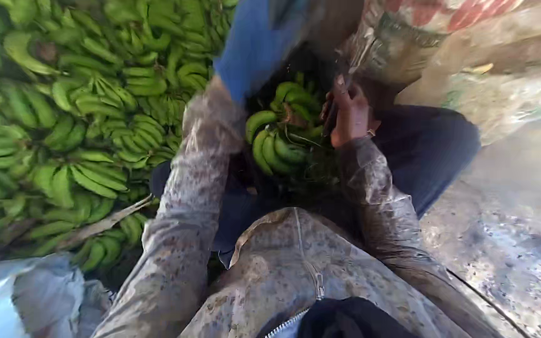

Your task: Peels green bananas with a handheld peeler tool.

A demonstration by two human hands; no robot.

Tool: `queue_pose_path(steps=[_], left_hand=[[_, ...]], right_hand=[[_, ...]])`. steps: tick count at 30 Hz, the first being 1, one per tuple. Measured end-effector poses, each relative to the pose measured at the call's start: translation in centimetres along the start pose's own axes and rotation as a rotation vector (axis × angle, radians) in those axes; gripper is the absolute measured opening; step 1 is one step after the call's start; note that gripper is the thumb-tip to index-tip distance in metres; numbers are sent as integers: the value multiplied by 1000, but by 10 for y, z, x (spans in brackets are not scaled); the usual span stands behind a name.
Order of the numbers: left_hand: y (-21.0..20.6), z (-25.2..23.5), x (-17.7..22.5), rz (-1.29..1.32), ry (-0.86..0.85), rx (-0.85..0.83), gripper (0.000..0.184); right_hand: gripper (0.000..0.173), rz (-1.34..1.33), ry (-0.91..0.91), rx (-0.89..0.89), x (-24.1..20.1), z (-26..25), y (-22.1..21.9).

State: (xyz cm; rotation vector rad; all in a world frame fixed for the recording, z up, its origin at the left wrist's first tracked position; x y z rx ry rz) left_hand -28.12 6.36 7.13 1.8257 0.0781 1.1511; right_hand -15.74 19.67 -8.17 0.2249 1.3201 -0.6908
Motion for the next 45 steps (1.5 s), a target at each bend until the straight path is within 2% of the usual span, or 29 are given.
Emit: queue_pose_path(steps=[1,3,5,7,9,12,19,24,27,29,33,38,40,45], left_hand=[[-11,20,-41,16,136,-61,47],[-33,75,-109,47,383,-62,53],[-50,118,-147,96,571,11,55],[-65,149,-165,160,634,88,53],[-74,162,-169,197,605,137,50],[-77,163,-166,264,576,140,49],[-94,143,-173,294,529,93,53],[-89,136,-175,340,563,115,53],[-83,134,-177,339,567,142,55],[-83,138,-178,339,569,154,55],[-82,140,-181,357,563,180,55],[-74,137,-184,354,577,182,53],[-76,140,-180,352,595,165,53],[-81,136,-177,350,600,137,51]], right_hand=[[33,15,18,-8,-1,1,1],[29,74,31,-18,2,5,0],[32,248,46,13,7,-1,0],[41,582,-37,6,23,-7,4],[52,883,-186,-115,36,-9,3],[55,1099,-344,-229,62,-3,-3],[55,1230,-419,-78,64,8,14],[50,1468,-532,-283,98,48,8],[69,1581,-644,-378,117,54,7],[75,1618,-681,-389,130,54,11],[64,1724,-655,-483,123,60,11],[47,1831,-425,-733,112,64,3],[41,1853,-364,-811,124,69,3],[42,1899,-461,-942,150,54,2]])
Point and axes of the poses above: each hand's wrist, its own z-axis away from the middle knuckle, its own y-axis out of the back of the hand, x = y × z, the point moved 2 cm from there along -z, towards the middle knuckle, and after that the axes turned 9 degrees about z, right-handed, at the moved point
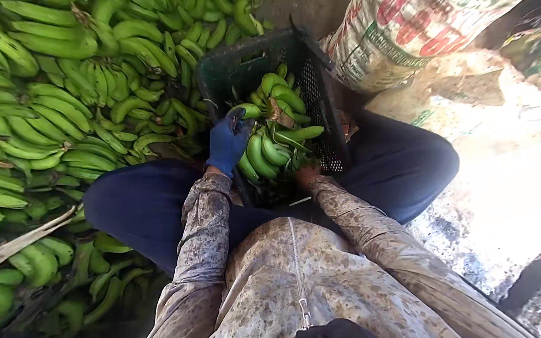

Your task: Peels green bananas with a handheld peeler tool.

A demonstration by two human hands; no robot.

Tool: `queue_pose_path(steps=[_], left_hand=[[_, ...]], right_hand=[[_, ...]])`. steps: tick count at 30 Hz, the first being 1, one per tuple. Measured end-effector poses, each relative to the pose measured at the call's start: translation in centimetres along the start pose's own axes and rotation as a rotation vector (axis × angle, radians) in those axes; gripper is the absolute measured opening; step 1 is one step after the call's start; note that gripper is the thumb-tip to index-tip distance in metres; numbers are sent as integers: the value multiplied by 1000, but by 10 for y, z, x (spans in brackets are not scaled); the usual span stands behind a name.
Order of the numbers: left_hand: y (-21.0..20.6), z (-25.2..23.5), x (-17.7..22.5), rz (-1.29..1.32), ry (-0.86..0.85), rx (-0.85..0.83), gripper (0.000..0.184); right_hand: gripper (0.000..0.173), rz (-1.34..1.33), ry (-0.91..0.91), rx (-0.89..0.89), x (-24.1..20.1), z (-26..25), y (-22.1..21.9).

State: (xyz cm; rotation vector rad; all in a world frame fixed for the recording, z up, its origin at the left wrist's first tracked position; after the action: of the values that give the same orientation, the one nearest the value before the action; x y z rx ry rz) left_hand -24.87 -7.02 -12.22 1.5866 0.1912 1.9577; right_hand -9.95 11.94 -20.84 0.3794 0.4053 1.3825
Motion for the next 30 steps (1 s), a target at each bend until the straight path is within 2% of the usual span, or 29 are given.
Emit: queue_pose_path(steps=[3,4,7,10,12,15,16,18,19,21,23,25,28,30], left_hand=[[-1,2,-1,21,22,6,49],[0,2,0,36,24,8,49],[3,-1,-3,55,25,21,50],[3,-2,-6,70,32,17,51],[2,-3,-6,70,44,12,52],[3,-5,-4,54,62,36,52],[5,-7,-3,53,63,55,53],[8,-10,-1,110,61,106,54],[7,-10,1,196,72,131,53],[-4,-7,8,528,134,141,44],[-32,2,19,935,288,4,37],[-68,16,22,1182,511,-165,41],[-109,21,13,1390,748,-144,69],[-125,10,14,1454,783,-20,73]], right_hand=[[33,52,49,-98,-6,6,12],[30,22,82,-54,-2,12,27],[32,-219,145,390,23,29,96],[45,-283,-10,839,47,35,181],[60,-270,-130,975,65,15,223],[77,-197,-211,880,84,-32,260],[74,-166,-200,837,90,-46,265],[58,-143,-172,749,96,-63,269],[52,-135,-183,712,97,-67,268],[51,-141,-230,647,96,-65,268],[53,-159,-244,613,95,-50,269],[52,-231,-160,622,95,-20,278],[41,-452,57,720,94,34,288],[30,-651,209,825,95,70,288]])
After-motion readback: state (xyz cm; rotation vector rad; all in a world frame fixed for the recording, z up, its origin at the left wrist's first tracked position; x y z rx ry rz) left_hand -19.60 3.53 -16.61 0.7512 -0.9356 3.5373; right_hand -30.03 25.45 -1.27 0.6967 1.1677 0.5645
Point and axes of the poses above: each hand's wrist, its own z-axis away from the middle knuckle, its own y-axis out of the back of the hand, x = y × z, the point moved 2 cm from there along -z, towards the middle knuckle, and after that the axes turned 9 degrees about z, right-handed, at the moved point
